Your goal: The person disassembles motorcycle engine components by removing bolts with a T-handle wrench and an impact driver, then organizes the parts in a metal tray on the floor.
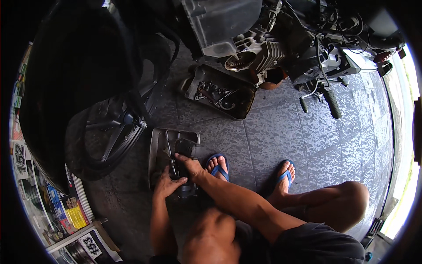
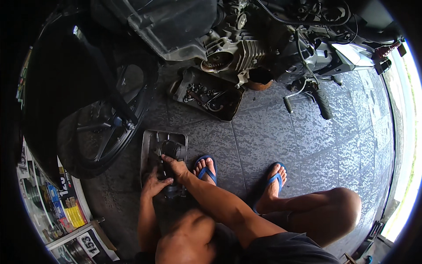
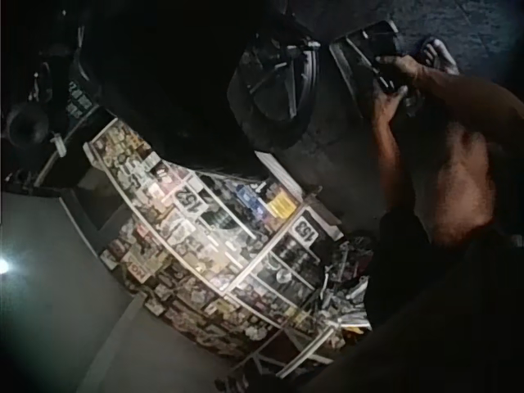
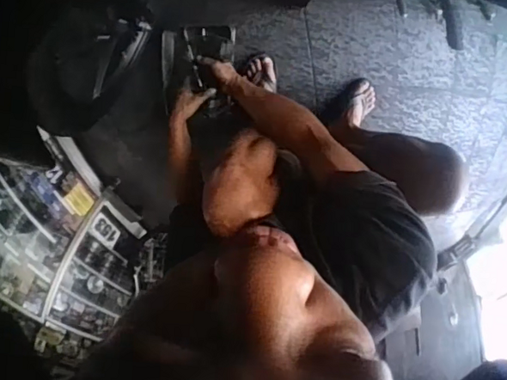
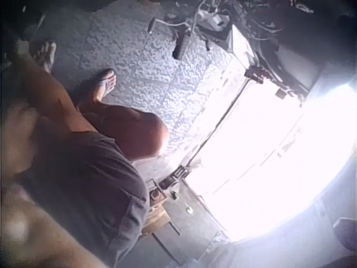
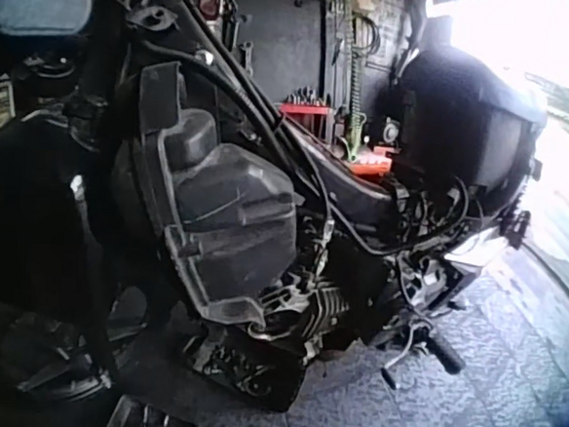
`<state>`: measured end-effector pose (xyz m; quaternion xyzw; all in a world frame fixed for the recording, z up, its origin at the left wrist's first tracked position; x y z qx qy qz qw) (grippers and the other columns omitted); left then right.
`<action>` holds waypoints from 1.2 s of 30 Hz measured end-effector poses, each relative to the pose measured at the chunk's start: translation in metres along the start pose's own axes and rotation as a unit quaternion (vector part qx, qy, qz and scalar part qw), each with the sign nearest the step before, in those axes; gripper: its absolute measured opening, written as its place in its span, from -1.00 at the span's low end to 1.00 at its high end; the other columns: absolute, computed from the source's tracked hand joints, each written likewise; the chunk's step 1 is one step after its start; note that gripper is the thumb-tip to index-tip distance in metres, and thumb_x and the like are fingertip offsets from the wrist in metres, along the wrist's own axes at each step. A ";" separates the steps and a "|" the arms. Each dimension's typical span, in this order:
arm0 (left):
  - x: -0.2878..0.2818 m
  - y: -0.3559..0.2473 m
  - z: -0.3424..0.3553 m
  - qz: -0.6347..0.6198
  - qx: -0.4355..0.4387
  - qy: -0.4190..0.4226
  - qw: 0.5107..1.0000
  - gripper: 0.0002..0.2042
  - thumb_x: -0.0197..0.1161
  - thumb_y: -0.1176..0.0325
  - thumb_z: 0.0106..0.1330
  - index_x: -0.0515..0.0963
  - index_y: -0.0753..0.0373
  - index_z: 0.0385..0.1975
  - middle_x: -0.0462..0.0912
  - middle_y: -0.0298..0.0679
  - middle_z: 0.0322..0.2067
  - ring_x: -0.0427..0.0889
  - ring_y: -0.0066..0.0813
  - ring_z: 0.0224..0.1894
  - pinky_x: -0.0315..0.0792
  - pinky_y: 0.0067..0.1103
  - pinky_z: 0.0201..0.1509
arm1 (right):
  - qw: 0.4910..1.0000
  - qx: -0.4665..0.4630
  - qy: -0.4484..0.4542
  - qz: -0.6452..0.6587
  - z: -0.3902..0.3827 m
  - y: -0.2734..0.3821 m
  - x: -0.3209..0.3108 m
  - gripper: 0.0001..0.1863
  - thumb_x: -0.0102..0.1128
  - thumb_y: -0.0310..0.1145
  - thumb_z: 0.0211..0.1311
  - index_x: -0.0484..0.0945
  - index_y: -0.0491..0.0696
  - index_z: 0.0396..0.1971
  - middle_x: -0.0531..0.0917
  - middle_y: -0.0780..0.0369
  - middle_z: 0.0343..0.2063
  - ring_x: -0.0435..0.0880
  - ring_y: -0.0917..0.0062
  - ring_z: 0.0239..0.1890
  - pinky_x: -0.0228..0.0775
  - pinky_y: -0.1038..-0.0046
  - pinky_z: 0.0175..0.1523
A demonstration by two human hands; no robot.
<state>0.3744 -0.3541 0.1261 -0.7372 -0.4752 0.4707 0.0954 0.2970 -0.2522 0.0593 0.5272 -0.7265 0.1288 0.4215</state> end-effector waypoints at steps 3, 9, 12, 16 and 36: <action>0.018 0.004 0.008 0.051 -0.010 0.013 0.999 -0.08 0.56 0.08 -0.13 0.28 0.43 0.22 0.58 0.17 -0.01 0.56 0.02 0.11 0.44 -0.34 0.16 | 0.996 0.075 -0.036 0.013 0.019 -0.016 -0.019 -0.62 0.36 -0.21 0.18 0.54 -0.04 -0.06 0.63 0.24 -0.21 0.62 0.39 -0.18 0.51 0.30 -0.01; 0.032 0.027 0.027 0.058 -0.051 -0.009 0.997 -0.25 0.46 0.01 -0.03 0.43 0.40 0.09 0.60 0.14 -0.03 0.57 0.04 0.08 0.45 -0.29 0.11 | 0.990 0.119 0.033 -0.067 0.016 -0.009 -0.026 -0.52 0.34 -0.14 0.17 0.54 -0.08 0.02 0.64 0.19 -0.10 0.62 0.39 -0.13 0.47 0.33 0.03; 0.028 0.040 0.028 0.064 -0.064 -0.044 0.995 -0.31 0.41 0.01 0.04 0.45 0.39 0.09 0.64 0.09 -0.08 0.61 0.00 0.03 0.46 -0.29 0.08 | 0.935 0.088 0.049 -0.340 -0.013 0.023 -0.020 -0.46 0.26 -0.10 0.19 0.52 -0.15 0.06 0.62 0.15 -0.04 0.61 0.39 -0.08 0.44 0.36 0.05; -0.001 0.104 0.006 0.182 -0.185 -0.361 0.896 -0.23 0.39 -0.05 0.08 0.37 0.45 0.15 0.51 0.17 0.06 0.55 0.14 0.05 0.46 -0.24 0.08 | 0.795 -0.071 -0.047 -0.600 -0.038 0.069 -0.027 -0.55 0.15 -0.15 0.19 0.60 -0.20 -0.09 0.69 -0.05 -0.17 0.68 0.21 -0.06 0.46 0.31 0.05; 0.029 0.163 -0.178 -0.062 -0.219 -0.559 0.797 -0.60 0.25 0.23 0.22 0.49 0.48 -0.11 0.58 0.05 -0.15 0.53 -0.10 -0.05 0.44 -0.35 0.05 | 0.591 -0.003 -0.060 -0.804 -0.040 0.114 -0.121 -0.72 0.15 -0.20 0.08 0.67 -0.11 -0.43 0.69 0.03 -0.37 0.72 0.19 -0.28 0.53 0.16 -0.18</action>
Point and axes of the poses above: each hand's wrist, its own z-axis towards the middle knuckle, its own x-axis out of the palm, y = z × x, the point moved 4 cm from there along z, towards the middle knuckle
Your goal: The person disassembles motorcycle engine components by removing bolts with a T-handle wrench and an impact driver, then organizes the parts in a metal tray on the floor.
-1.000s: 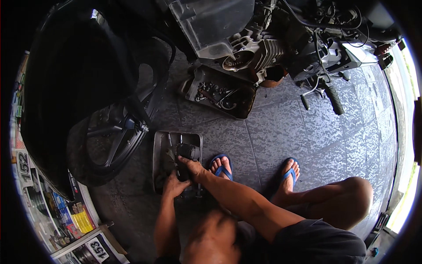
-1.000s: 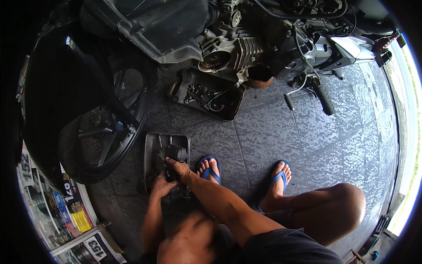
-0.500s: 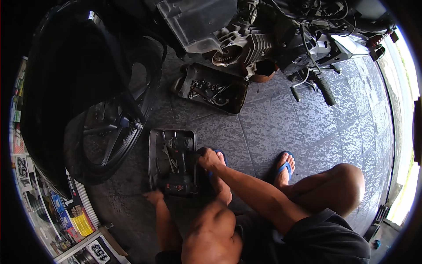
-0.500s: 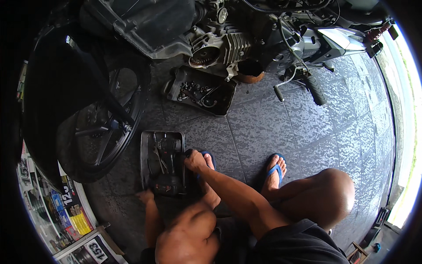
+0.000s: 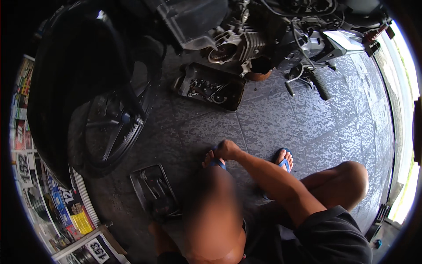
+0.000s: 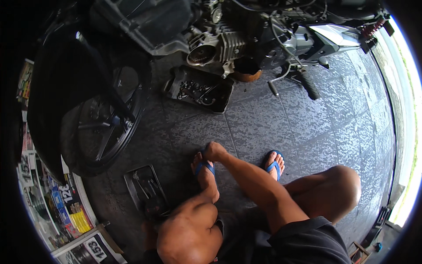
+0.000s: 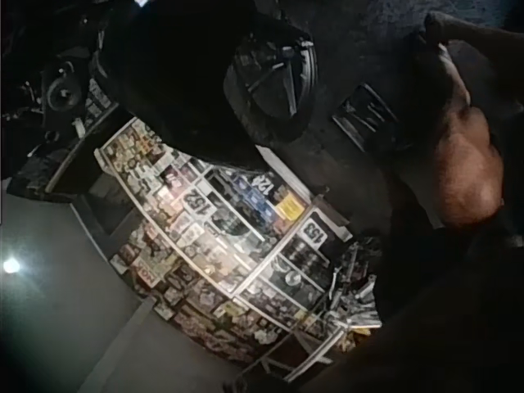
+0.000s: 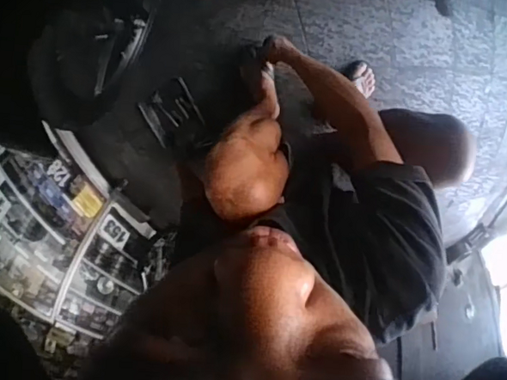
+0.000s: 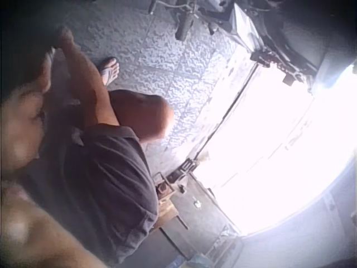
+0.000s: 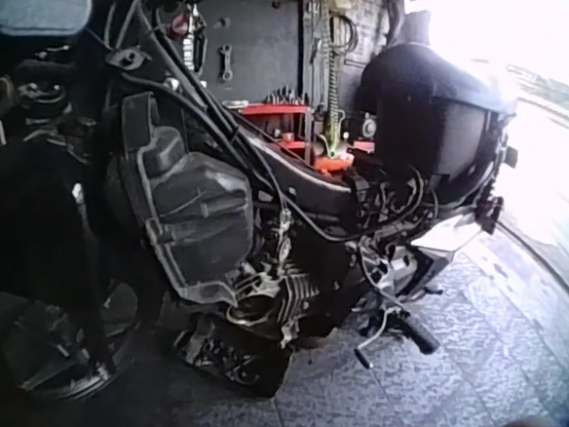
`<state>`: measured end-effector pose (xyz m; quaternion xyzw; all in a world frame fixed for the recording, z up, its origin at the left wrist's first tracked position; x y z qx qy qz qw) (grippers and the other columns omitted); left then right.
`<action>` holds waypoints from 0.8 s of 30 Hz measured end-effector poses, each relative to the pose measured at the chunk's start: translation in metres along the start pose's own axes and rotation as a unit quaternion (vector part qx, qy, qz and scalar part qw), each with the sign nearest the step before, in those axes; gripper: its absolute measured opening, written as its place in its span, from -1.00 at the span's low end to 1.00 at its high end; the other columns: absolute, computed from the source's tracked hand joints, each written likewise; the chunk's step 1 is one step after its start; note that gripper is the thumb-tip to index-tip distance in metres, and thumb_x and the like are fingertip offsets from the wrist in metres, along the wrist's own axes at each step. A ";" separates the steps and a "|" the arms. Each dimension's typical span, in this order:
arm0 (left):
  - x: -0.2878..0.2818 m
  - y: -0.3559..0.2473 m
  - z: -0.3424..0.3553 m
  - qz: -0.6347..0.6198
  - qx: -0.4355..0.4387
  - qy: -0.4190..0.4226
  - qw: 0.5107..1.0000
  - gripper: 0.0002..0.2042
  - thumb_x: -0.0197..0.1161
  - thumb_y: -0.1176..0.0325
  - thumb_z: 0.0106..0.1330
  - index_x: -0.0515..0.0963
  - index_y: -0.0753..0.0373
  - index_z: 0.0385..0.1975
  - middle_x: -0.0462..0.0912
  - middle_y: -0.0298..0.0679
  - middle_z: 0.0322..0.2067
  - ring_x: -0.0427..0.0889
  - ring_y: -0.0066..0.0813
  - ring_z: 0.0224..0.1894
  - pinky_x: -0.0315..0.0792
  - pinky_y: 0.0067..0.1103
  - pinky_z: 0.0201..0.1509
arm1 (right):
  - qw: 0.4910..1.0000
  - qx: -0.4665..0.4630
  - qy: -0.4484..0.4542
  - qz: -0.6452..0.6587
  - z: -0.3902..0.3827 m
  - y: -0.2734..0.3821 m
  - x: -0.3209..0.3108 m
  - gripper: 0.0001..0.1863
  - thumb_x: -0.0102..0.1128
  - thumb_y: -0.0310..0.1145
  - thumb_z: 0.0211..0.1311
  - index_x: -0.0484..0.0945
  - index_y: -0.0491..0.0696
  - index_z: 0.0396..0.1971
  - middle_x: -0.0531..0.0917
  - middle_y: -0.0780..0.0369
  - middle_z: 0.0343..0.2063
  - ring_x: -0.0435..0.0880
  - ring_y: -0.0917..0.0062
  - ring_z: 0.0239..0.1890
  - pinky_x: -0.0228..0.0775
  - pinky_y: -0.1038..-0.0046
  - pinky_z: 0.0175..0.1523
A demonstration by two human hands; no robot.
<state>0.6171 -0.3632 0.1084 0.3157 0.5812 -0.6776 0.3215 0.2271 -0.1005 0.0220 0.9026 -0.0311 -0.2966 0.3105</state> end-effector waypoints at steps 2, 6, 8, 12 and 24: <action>0.005 -0.041 -0.071 -0.025 0.074 0.075 0.994 -0.64 0.23 0.26 0.24 0.50 0.47 -0.13 0.58 0.01 -0.17 0.54 -0.14 -0.08 0.44 -0.37 0.03 | 0.992 0.081 0.090 0.030 -0.035 -0.004 0.000 -0.73 0.19 -0.19 0.06 0.67 -0.10 -0.46 0.70 0.06 -0.40 0.73 0.22 -0.33 0.54 0.17 -0.23; 0.038 -0.075 -0.163 0.041 0.195 0.233 0.952 -0.71 0.21 0.32 0.28 0.52 0.44 -0.17 0.59 -0.05 -0.21 0.54 -0.24 -0.13 0.44 -0.43 -0.01 | 0.748 0.060 0.655 -0.087 -0.099 -0.070 0.097 -0.60 0.43 -0.52 -0.12 0.63 -0.03 -0.17 0.71 0.13 -0.30 0.69 0.42 -0.33 0.61 0.38 -0.12; 0.040 -0.071 -0.143 0.049 0.196 0.213 0.956 -0.75 0.19 0.35 0.29 0.53 0.43 -0.19 0.59 -0.09 -0.23 0.55 -0.28 -0.16 0.45 -0.46 -0.03 | 0.754 0.075 0.652 -0.012 -0.123 -0.077 0.120 -0.61 0.43 -0.51 -0.10 0.63 -0.04 -0.16 0.71 0.14 -0.30 0.69 0.44 -0.31 0.58 0.40 -0.10; 0.076 -0.124 -0.055 -0.018 0.198 0.155 0.968 -0.83 0.17 0.41 0.33 0.54 0.40 -0.23 0.60 -0.15 -0.27 0.55 -0.37 -0.22 0.45 -0.51 -0.07 | 0.809 0.088 0.574 0.090 -0.142 -0.075 0.130 -0.62 0.42 -0.48 -0.07 0.62 -0.04 -0.15 0.70 0.15 -0.29 0.67 0.47 -0.27 0.54 0.43 -0.06; 0.151 -0.338 -0.091 -0.147 0.396 0.489 0.763 -0.89 0.26 0.41 0.29 0.58 0.29 -0.26 0.59 -0.34 -0.49 0.46 -0.66 -0.54 0.39 -0.62 -0.46 | 0.913 0.051 0.326 0.241 -0.215 -0.033 0.093 -0.63 0.39 -0.39 0.02 0.59 -0.05 -0.11 0.69 0.18 -0.25 0.62 0.57 -0.14 0.40 0.52 0.06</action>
Point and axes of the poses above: each hand's wrist, its own z-axis towards the middle knuckle, its own x-axis out of the palm, y = z × x, the point moved 4 cm from there along z, towards the middle knuckle
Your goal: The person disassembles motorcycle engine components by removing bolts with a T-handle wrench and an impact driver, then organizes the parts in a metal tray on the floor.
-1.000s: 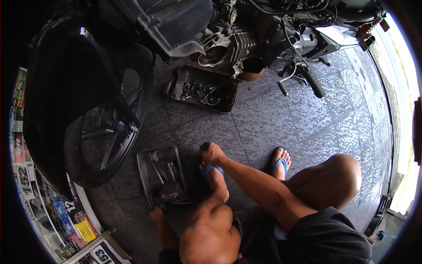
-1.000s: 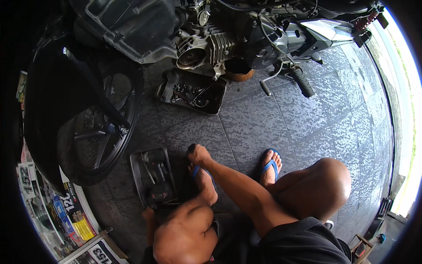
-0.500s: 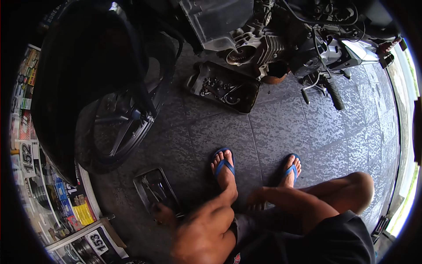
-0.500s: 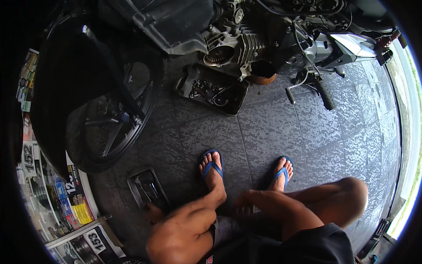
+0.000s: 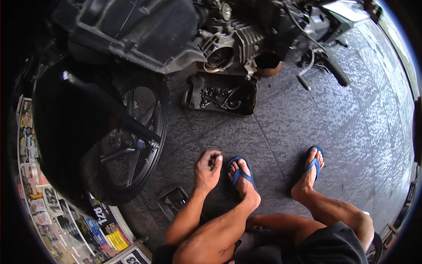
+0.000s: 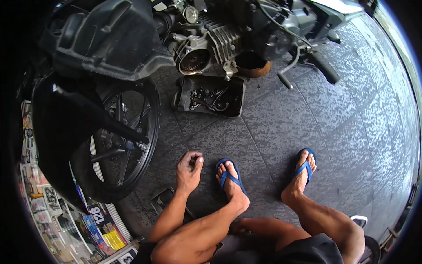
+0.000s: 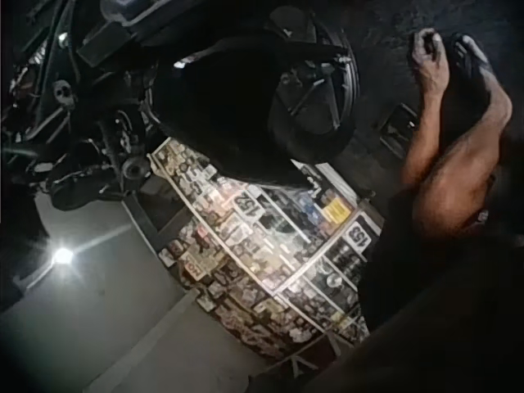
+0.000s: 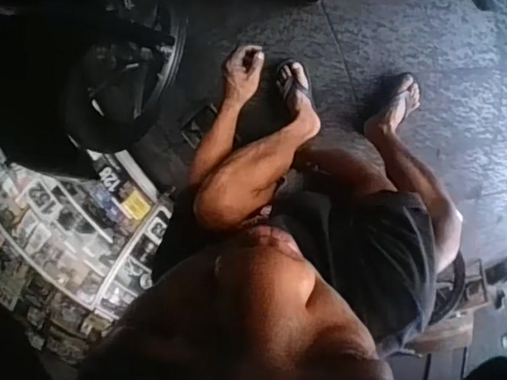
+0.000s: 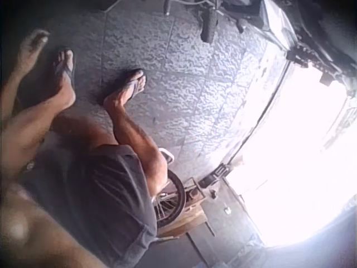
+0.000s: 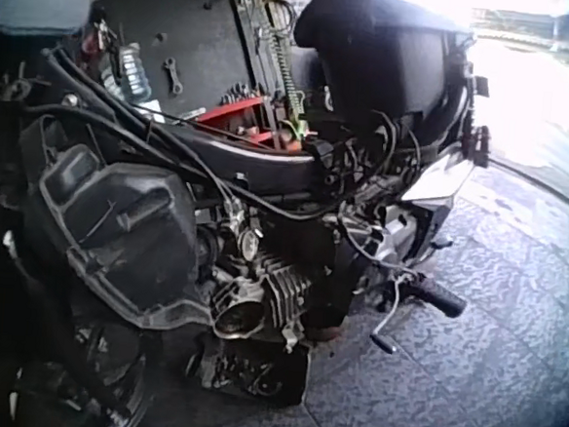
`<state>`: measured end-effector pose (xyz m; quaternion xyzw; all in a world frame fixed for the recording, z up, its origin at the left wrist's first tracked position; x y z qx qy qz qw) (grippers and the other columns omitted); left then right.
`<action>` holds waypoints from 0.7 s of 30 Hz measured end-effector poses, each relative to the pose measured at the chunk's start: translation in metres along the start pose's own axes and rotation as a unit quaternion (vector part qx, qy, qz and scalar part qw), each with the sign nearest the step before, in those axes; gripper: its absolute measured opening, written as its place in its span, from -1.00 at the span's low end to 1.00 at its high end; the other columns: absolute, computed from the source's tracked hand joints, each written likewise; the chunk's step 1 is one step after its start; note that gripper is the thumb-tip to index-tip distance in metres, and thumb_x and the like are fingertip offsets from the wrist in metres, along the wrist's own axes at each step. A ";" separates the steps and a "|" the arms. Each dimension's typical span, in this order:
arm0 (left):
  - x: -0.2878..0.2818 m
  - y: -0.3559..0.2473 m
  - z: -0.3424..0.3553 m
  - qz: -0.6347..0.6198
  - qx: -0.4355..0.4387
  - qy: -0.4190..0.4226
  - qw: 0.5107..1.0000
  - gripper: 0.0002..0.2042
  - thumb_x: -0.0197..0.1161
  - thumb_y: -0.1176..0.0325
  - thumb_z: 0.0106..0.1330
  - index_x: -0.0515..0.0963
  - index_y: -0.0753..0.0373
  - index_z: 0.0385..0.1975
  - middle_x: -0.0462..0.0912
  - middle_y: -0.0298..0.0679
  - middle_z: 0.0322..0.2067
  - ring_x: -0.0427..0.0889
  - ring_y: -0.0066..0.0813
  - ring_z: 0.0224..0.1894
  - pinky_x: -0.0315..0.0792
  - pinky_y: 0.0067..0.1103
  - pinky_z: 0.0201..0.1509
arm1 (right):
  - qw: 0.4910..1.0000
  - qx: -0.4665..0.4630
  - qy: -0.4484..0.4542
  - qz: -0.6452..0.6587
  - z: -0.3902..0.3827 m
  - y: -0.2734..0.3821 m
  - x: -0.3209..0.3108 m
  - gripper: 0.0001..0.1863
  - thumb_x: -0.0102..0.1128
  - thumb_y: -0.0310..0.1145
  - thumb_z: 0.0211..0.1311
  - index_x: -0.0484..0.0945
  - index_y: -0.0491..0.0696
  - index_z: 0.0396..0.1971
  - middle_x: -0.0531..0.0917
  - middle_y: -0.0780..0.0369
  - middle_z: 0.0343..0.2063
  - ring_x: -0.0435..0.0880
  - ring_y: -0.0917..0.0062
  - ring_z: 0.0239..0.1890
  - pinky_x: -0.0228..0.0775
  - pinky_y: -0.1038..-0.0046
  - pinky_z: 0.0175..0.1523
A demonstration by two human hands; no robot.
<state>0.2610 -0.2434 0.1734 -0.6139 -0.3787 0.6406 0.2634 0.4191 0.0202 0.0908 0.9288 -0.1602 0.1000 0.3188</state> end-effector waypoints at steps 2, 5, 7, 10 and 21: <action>0.004 -0.002 -0.003 -0.025 -0.020 0.058 0.998 -0.87 0.26 0.40 0.30 0.58 0.29 -0.24 0.58 -0.34 -0.50 0.44 -0.67 -0.56 0.37 -0.63 -0.47 | 0.998 -0.021 -0.053 0.009 -0.033 0.008 0.007 -0.63 0.39 -0.38 0.04 0.59 -0.05 -0.10 0.69 0.18 -0.25 0.61 0.58 -0.12 0.38 0.54 0.08; -0.012 -0.013 -0.036 -0.018 -0.054 0.142 0.988 -0.85 0.25 0.39 0.31 0.56 0.30 -0.20 0.58 -0.36 -0.48 0.47 -0.70 -0.50 0.41 -0.65 -0.41 | 0.987 -0.058 -0.146 0.003 -0.105 0.038 0.025 -0.63 0.38 -0.35 0.06 0.58 -0.05 -0.09 0.69 0.19 -0.24 0.60 0.61 -0.09 0.34 0.56 0.11; -0.010 -0.016 -0.059 -0.040 -0.083 0.224 0.970 -0.82 0.25 0.40 0.32 0.56 0.30 -0.15 0.59 -0.37 -0.43 0.53 -0.69 -0.40 0.48 -0.66 -0.30 | 0.974 -0.076 -0.213 0.000 -0.152 0.062 0.036 -0.63 0.38 -0.34 0.08 0.57 -0.06 -0.08 0.68 0.19 -0.24 0.59 0.62 -0.07 0.32 0.57 0.13; -0.006 -0.072 -0.090 -0.104 0.052 0.324 0.939 -0.80 0.12 0.31 0.38 0.52 0.34 -0.23 0.62 -0.12 -0.42 0.60 -0.31 -0.39 0.48 -0.44 -0.27 | 0.938 -0.075 -0.338 0.001 -0.224 0.097 0.055 -0.63 0.37 -0.32 0.10 0.57 -0.06 -0.07 0.68 0.20 -0.23 0.58 0.65 -0.03 0.29 0.60 0.16; -0.038 -0.131 -0.151 0.023 0.182 0.401 0.898 -0.55 0.27 0.08 0.23 0.51 0.31 -0.04 0.66 0.02 -0.21 0.64 -0.07 -0.09 0.48 -0.33 0.04 | 0.740 0.101 -0.513 -0.423 -0.273 0.043 -0.200 -0.73 0.18 -0.20 0.13 0.68 -0.02 -0.27 0.69 0.03 -0.40 0.71 0.25 -0.32 0.53 0.25 -0.17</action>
Point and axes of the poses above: each hand's wrist, its own z-axis towards the middle knuckle, its own x-axis out of the palm, y = z × x, the point moved 4 cm from there along z, towards the middle knuckle
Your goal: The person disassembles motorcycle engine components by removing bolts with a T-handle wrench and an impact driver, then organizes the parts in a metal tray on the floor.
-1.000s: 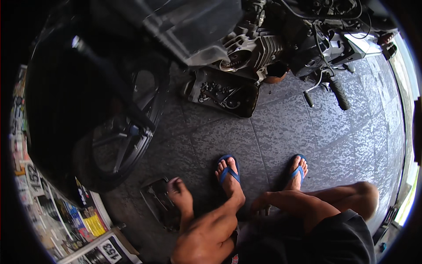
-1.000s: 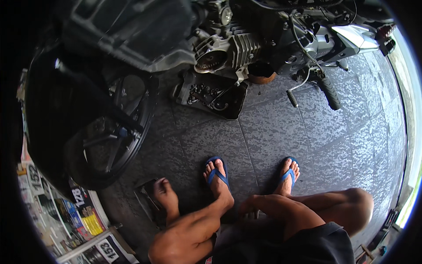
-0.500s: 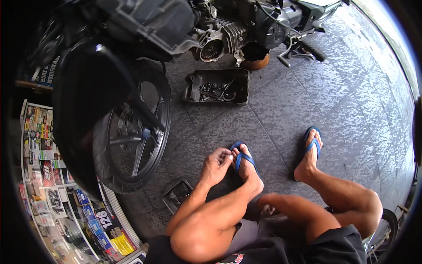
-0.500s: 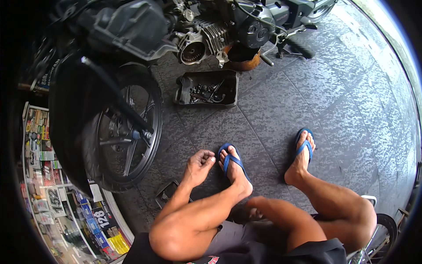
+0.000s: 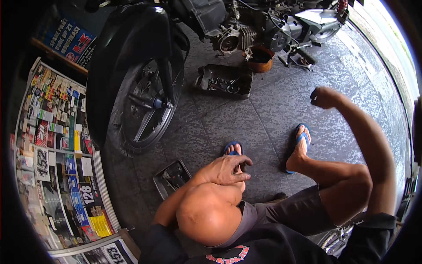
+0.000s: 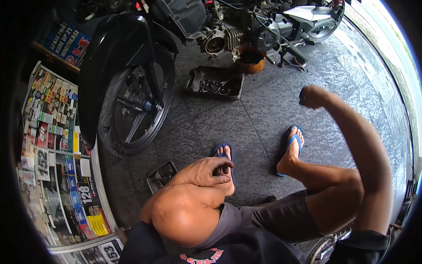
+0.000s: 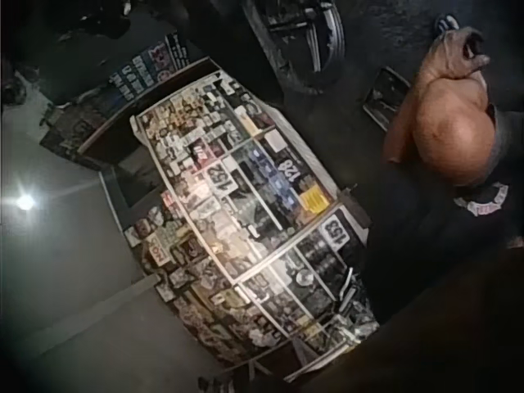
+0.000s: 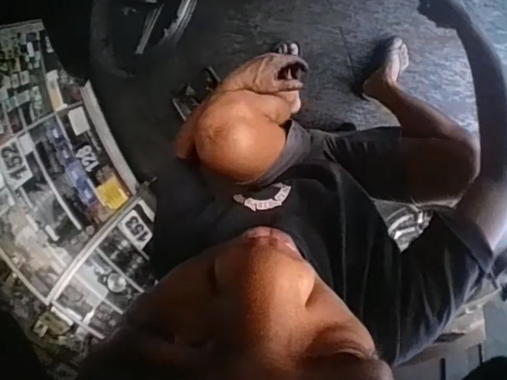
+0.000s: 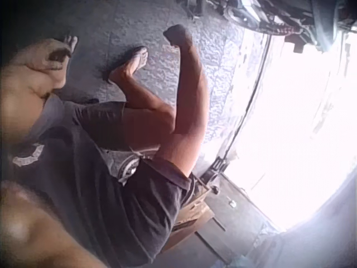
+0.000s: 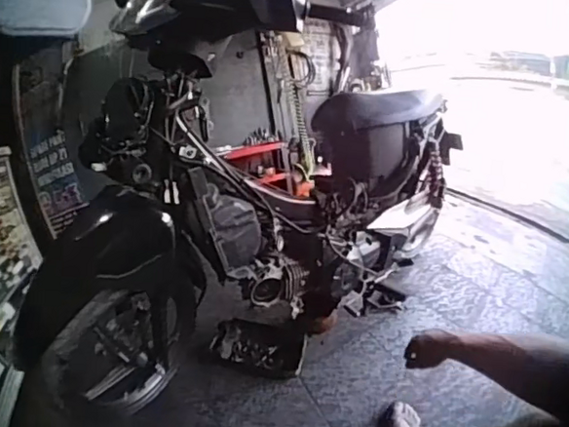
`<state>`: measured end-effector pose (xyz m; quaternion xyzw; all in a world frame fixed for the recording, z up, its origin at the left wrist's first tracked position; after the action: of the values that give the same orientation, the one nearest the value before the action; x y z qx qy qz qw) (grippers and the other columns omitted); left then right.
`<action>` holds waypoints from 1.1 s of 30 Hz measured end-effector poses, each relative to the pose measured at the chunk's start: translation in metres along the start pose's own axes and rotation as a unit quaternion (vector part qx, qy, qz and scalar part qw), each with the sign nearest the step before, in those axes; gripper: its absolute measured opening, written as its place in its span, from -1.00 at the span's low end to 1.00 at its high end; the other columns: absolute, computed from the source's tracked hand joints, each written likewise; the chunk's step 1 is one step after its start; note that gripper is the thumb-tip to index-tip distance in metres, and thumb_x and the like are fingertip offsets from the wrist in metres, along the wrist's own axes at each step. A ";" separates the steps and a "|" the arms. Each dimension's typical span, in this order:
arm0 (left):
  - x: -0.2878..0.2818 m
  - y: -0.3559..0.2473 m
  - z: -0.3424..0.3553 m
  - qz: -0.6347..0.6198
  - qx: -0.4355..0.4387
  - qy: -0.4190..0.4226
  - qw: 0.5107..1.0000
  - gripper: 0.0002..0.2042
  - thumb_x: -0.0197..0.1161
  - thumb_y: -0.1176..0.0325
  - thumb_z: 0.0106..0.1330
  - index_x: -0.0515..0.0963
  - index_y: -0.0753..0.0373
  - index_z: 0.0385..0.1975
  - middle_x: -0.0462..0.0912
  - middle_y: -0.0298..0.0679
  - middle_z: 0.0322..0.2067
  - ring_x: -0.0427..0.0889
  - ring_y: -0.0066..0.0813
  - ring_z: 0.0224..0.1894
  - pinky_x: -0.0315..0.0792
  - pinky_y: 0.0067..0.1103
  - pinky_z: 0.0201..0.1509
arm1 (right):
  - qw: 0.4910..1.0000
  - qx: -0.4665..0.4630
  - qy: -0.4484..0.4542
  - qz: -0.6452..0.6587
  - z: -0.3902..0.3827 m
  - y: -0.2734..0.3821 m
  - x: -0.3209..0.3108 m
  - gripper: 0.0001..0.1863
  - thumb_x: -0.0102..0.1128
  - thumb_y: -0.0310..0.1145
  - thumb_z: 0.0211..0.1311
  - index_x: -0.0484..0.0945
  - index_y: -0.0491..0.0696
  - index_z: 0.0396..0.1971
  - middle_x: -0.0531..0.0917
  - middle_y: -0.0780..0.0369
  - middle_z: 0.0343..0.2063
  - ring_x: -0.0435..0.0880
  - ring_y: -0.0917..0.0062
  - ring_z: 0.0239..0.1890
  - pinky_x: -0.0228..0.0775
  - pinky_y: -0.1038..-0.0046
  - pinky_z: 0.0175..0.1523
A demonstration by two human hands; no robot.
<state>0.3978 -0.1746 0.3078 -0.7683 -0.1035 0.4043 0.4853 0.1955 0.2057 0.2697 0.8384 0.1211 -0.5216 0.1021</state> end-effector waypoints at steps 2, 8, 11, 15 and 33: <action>0.002 0.021 -0.003 -0.050 -0.057 0.052 0.996 -0.53 0.27 0.04 0.24 0.50 0.28 -0.01 0.65 0.02 -0.18 0.63 -0.06 -0.08 0.44 -0.32 0.09 | 0.999 0.000 -0.002 0.041 0.005 0.020 -0.023 -0.75 0.16 -0.20 0.15 0.65 -0.08 -0.42 0.64 0.02 -0.54 0.67 0.24 -0.47 0.48 0.24 -0.30; 0.035 0.087 0.034 -0.008 -0.097 -0.003 0.995 -0.74 0.22 0.28 0.30 0.54 0.29 -0.12 0.64 -0.13 -0.27 0.65 -0.30 -0.20 0.51 -0.47 -0.07 | 0.944 -0.028 0.060 0.323 0.039 0.082 0.036 -0.74 0.10 -0.24 0.32 0.64 -0.08 -0.17 0.72 0.15 -0.50 0.73 0.49 -0.48 0.55 0.38 -0.34; 0.046 0.133 0.046 -0.118 -0.160 -0.106 0.974 -0.68 0.29 0.23 0.27 0.54 0.31 -0.09 0.68 -0.14 -0.33 0.68 -0.32 -0.25 0.53 -0.42 -0.14 | 0.892 -0.083 0.029 0.444 0.060 0.121 0.133 -0.70 0.16 -0.22 0.28 0.65 -0.03 -0.08 0.75 0.14 -0.39 0.74 0.50 -0.44 0.57 0.39 -0.27; 0.075 0.205 0.008 -0.133 -0.294 -0.336 0.885 -0.80 0.29 0.33 0.27 0.59 0.30 -0.21 0.68 -0.15 -0.37 0.67 -0.41 -0.34 0.54 -0.52 -0.23 | 0.812 -0.042 0.117 0.571 0.057 0.186 0.233 -0.71 0.13 -0.24 0.29 0.63 -0.18 -0.26 0.70 0.12 -0.45 0.68 0.44 -0.49 0.51 0.38 -0.29; 0.117 0.315 -0.289 0.002 -0.694 -0.455 0.558 -0.38 0.21 -0.05 0.20 0.47 0.38 0.08 0.55 0.20 0.01 0.40 0.18 0.20 0.31 -0.18 0.26 | 0.880 -0.048 0.015 0.473 0.083 0.112 0.128 -0.63 0.05 -0.32 0.33 0.54 -0.24 0.01 0.66 0.22 -0.48 0.56 0.64 -0.55 0.39 0.54 -0.45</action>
<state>0.6090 -0.4616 0.0439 -0.5816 -0.5574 0.5045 -0.3107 0.2136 0.0873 0.1237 0.7974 -0.2633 -0.3924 0.3753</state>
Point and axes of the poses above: each hand's wrist, its own z-axis towards the middle knuckle, its own x-axis out of the palm, y = z × x, the point moved 4 cm from there along z, towards the middle knuckle
